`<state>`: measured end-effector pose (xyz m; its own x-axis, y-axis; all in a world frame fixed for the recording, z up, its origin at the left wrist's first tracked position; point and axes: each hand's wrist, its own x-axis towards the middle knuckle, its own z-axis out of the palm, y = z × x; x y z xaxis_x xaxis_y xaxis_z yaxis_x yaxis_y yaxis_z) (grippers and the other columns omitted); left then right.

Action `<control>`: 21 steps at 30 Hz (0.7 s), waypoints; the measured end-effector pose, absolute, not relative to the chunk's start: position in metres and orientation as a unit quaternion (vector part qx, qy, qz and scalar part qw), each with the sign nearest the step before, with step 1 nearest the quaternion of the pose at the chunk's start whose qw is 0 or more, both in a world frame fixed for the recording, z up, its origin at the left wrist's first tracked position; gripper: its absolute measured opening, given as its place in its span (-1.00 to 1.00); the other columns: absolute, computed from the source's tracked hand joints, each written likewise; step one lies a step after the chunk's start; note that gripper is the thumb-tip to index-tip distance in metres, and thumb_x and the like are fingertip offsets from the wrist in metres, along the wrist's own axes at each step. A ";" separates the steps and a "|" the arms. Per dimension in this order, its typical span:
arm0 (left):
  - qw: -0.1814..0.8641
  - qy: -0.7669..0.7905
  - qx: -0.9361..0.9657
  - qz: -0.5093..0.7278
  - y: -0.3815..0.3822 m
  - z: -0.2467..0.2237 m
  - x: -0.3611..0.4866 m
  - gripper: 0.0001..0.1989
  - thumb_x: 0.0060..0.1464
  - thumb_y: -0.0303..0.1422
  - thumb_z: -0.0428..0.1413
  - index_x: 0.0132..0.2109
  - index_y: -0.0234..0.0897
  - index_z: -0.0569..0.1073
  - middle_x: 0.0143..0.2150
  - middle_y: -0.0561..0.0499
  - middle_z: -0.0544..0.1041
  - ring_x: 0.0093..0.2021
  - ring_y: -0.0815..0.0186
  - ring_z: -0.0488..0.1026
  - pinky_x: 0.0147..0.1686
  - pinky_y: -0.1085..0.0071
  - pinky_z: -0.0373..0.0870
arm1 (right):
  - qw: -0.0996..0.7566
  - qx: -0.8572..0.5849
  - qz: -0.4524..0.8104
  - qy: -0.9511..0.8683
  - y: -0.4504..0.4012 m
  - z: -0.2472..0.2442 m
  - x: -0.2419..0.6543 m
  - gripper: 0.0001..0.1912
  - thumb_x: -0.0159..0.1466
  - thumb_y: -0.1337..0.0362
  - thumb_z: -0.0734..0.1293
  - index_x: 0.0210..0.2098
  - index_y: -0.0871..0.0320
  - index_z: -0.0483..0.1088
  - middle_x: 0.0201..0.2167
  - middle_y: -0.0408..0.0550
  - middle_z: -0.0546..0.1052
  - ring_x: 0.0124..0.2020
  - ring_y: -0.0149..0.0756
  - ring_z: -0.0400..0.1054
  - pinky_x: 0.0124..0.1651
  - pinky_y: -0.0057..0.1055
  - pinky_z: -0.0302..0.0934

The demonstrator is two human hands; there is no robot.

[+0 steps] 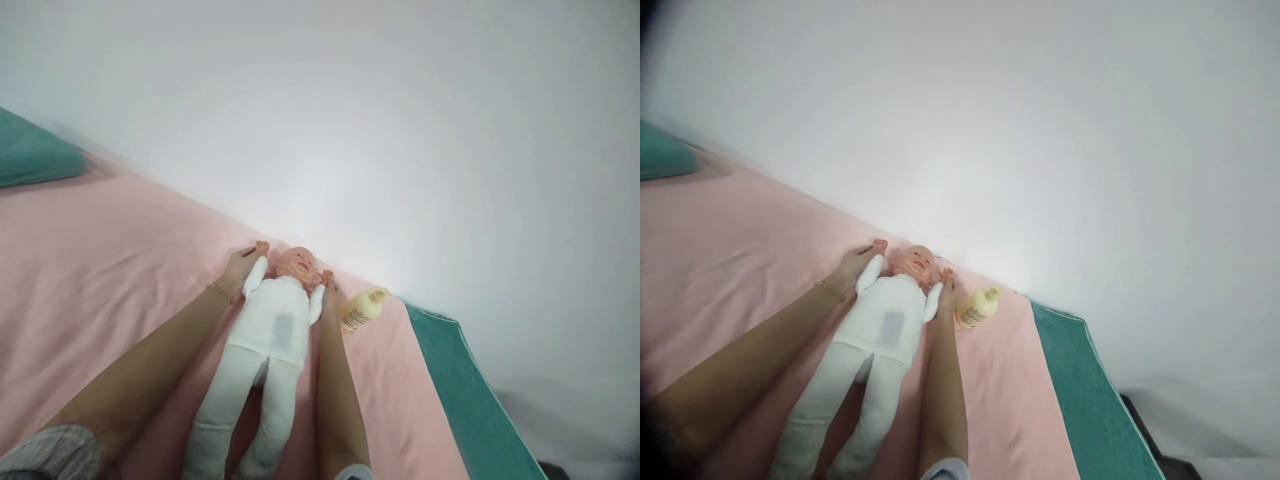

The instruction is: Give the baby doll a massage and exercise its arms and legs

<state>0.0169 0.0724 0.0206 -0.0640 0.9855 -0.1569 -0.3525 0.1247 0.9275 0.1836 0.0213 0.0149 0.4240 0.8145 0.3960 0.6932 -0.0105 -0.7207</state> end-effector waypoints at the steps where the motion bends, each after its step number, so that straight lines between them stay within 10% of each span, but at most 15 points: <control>1: 0.588 0.443 0.344 0.583 0.068 0.024 0.017 -0.49 -0.19 -0.03 0.33 -0.24 -0.40 0.55 -0.47 -0.01 0.50 -0.49 0.36 0.35 -0.50 0.43 0.31 | 0.464 -0.709 0.068 -0.527 0.021 0.016 0.181 -0.46 0.38 0.19 0.06 0.15 0.43 0.35 -0.09 0.17 0.57 0.07 -0.11 0.37 -0.04 -0.31 0.30; 8: 0.499 0.367 0.392 0.680 0.041 0.040 0.006 -0.39 -0.15 -0.25 0.33 0.09 -0.31 0.47 0.05 -0.18 0.53 0.03 0.18 0.47 0.03 0.29 0.38 | 0.480 -0.718 0.084 -0.497 -0.011 0.040 0.183 -0.62 0.38 0.12 0.20 0.08 0.17 0.40 -0.01 0.04 0.51 0.07 -0.08 0.37 0.03 -0.15 0.32; 21: 0.279 0.537 0.520 0.603 -0.068 0.045 -0.054 -0.72 0.03 -0.25 0.21 -0.07 -0.11 0.52 -0.03 0.03 0.58 0.02 0.14 0.48 0.08 0.24 0.30 | 0.513 -0.724 0.149 -0.435 -0.164 0.044 0.206 -0.44 0.37 0.09 0.23 0.31 0.08 0.10 0.21 0.11 0.36 0.15 -0.13 0.34 0.13 -0.16 0.30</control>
